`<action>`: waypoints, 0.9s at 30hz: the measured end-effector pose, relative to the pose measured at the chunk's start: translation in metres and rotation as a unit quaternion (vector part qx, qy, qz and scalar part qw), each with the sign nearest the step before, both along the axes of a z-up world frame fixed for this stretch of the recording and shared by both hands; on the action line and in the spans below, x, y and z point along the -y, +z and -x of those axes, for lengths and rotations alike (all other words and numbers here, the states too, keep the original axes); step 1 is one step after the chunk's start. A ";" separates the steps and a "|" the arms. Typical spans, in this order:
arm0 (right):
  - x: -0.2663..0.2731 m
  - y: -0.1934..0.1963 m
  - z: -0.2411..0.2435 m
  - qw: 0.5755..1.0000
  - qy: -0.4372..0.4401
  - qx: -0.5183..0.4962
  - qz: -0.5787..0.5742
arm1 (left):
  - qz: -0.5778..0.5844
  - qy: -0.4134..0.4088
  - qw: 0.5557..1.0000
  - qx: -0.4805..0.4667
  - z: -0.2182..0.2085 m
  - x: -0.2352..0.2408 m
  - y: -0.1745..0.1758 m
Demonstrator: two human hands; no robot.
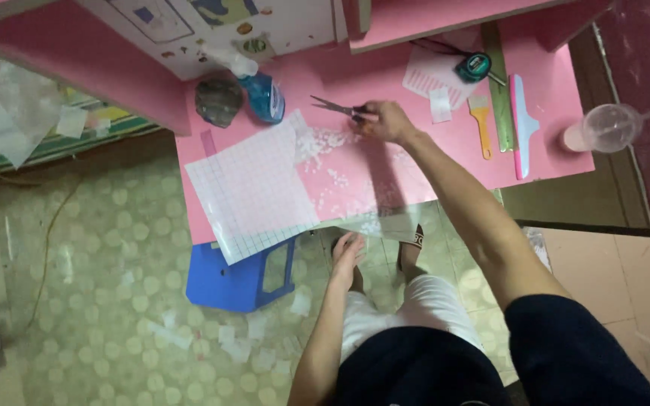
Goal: Cutting out small floral patterns from a transparent sticker sheet using scissors at a desk.
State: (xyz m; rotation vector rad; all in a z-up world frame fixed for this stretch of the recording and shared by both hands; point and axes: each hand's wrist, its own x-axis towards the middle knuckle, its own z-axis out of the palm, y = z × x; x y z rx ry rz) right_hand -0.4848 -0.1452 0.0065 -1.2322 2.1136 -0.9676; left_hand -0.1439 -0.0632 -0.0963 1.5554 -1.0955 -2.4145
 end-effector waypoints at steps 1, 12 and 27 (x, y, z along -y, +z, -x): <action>0.001 0.009 -0.003 0.998 0.006 -0.010 0.056 | -0.010 0.025 1.000 0.008 -0.001 -0.006 -0.018; -0.302 -0.046 -0.093 0.876 -0.435 0.202 -0.056 | -0.069 0.204 0.974 -0.067 0.047 -0.029 -0.038; -0.385 -0.077 -0.117 0.769 -0.493 0.398 -0.084 | -0.091 0.159 0.983 0.028 0.010 -0.035 -0.066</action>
